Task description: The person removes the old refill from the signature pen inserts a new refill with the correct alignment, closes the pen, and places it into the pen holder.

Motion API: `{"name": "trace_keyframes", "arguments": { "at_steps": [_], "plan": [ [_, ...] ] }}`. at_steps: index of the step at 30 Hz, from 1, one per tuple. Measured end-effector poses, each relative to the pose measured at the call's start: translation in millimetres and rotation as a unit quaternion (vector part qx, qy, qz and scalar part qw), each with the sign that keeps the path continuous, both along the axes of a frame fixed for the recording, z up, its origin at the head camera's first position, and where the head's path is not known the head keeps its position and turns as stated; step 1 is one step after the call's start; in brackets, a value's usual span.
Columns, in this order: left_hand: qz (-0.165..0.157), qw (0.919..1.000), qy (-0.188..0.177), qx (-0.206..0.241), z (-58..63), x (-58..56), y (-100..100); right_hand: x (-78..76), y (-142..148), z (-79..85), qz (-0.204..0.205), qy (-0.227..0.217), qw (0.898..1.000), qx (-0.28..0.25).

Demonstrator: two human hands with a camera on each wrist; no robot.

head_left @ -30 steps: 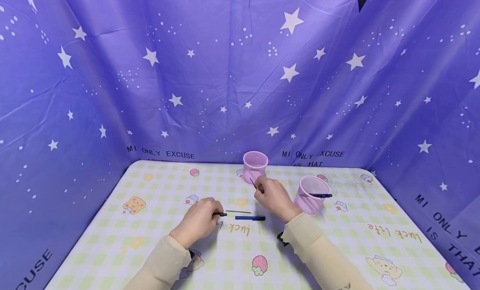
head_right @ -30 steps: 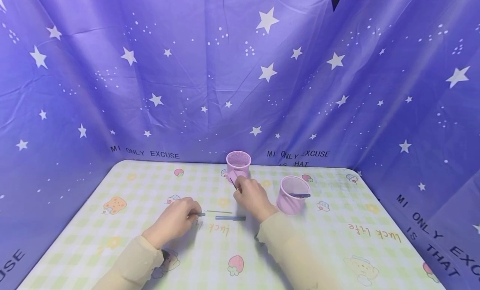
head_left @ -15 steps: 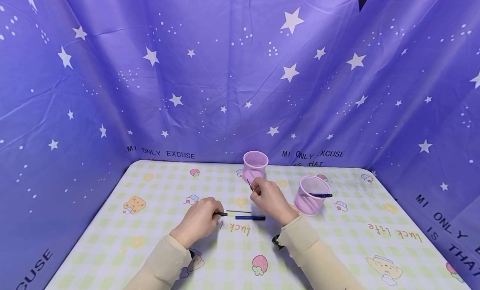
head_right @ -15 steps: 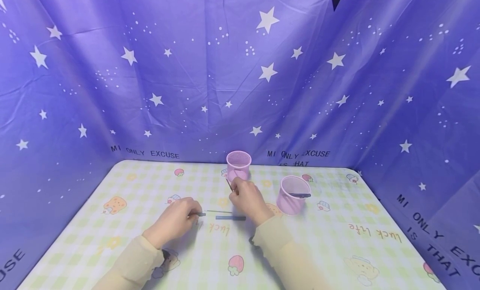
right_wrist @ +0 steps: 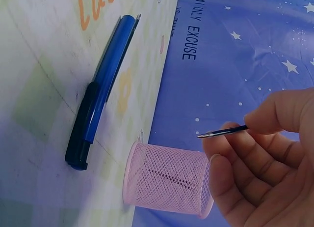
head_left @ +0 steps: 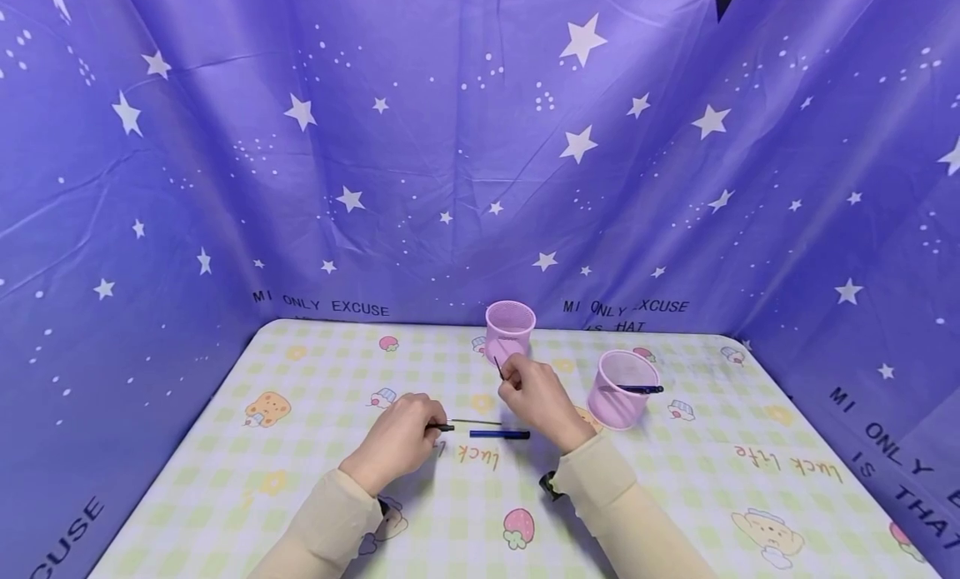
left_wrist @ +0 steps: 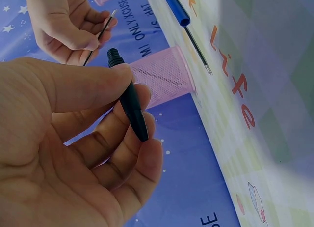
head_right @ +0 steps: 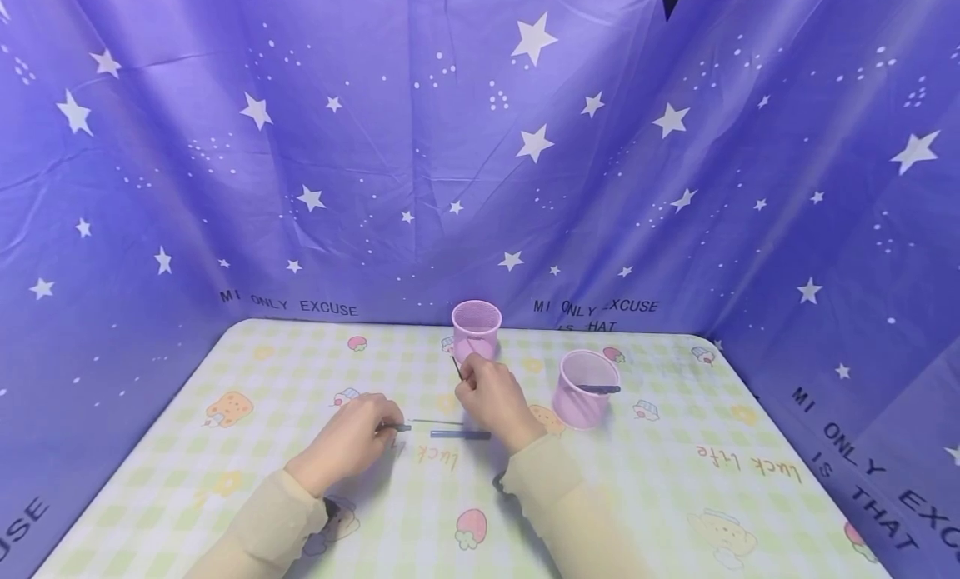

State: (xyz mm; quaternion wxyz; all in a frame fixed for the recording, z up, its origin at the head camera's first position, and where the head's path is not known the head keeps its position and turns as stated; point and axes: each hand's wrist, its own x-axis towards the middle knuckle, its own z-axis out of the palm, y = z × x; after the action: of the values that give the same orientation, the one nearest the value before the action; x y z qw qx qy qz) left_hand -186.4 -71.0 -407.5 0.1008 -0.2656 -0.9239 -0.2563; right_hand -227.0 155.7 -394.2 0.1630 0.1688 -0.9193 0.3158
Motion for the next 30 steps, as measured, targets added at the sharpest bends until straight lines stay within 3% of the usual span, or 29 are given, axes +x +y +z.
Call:
{"name": "trace_keyframes", "arguments": {
  "at_steps": [30],
  "plan": [
    [-0.008, 0.9998, -0.014, 0.010, -0.7, -0.3, 0.0, 10.7, -4.3, -4.9, 0.017, -0.012, 0.998, -0.053]
  ]
}}
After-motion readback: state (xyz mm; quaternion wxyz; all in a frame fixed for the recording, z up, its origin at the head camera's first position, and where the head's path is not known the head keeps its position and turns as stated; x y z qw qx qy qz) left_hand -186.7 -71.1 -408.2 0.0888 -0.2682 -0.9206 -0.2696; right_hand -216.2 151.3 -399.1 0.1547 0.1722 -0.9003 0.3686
